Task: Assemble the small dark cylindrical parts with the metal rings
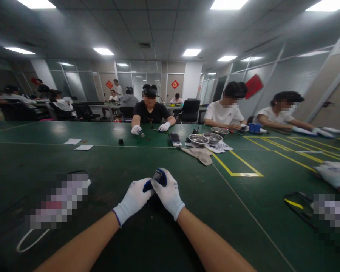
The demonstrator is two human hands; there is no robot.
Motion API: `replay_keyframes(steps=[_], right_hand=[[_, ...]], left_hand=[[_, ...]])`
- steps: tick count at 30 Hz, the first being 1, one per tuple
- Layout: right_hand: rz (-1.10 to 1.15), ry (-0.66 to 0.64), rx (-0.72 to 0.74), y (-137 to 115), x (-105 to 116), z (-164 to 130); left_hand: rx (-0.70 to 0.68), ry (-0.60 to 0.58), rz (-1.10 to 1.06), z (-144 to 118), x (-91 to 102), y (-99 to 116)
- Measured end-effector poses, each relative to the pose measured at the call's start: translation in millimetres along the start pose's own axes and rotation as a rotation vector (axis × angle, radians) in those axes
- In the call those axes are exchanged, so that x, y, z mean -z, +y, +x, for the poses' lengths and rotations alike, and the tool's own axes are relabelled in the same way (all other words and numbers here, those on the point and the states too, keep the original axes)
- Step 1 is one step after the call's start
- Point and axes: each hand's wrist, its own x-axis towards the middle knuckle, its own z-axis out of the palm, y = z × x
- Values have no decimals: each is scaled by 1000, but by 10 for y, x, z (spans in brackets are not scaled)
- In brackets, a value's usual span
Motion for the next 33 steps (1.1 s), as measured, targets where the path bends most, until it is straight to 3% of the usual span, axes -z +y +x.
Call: replay_keyframes(steps=[11, 17, 26, 33], right_hand=[[63, 49, -96, 39, 15, 54], [145, 63, -114, 130, 33, 99], [202, 81, -171, 222, 50, 126], [332, 105, -189, 263, 86, 170]], left_hand=[[40, 25, 11, -2, -14, -34], [-27, -27, -10, 7, -27, -47], [-74, -128, -383, 59, 78, -24], [-3, -101, -434, 56, 53, -37]])
